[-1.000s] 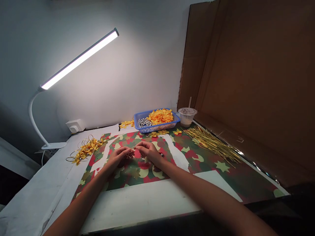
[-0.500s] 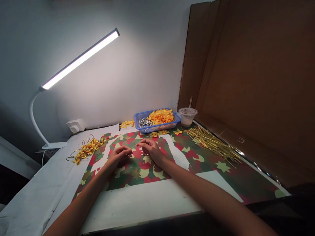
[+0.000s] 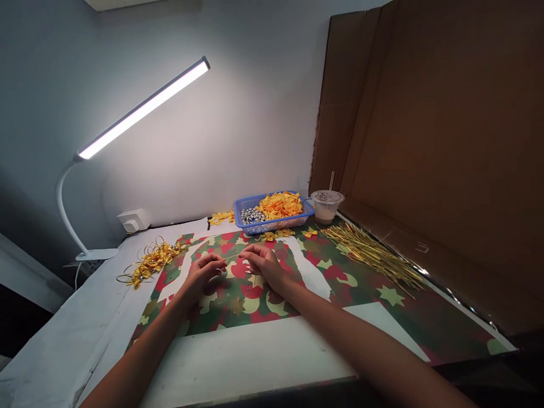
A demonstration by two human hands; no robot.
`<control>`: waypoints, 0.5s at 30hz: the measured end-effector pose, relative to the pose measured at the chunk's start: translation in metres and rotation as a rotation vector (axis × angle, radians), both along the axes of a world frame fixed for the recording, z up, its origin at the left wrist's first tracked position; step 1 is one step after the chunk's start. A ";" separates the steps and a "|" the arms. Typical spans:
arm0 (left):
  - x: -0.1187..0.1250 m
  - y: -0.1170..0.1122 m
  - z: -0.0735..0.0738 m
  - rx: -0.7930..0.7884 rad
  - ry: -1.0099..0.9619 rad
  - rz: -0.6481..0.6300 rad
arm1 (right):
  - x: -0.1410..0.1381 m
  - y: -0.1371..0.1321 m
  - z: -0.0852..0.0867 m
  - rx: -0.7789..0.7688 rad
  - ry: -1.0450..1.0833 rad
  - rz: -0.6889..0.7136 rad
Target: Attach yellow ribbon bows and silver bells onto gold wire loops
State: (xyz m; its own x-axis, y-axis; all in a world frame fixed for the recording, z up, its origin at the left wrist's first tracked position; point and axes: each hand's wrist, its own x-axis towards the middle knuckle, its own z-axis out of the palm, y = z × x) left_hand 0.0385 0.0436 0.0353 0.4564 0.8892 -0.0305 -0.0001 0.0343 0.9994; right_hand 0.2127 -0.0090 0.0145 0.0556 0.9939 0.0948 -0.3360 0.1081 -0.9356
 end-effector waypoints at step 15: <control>0.000 -0.002 0.004 -0.050 -0.069 0.057 | -0.003 -0.009 0.007 -0.004 -0.215 0.260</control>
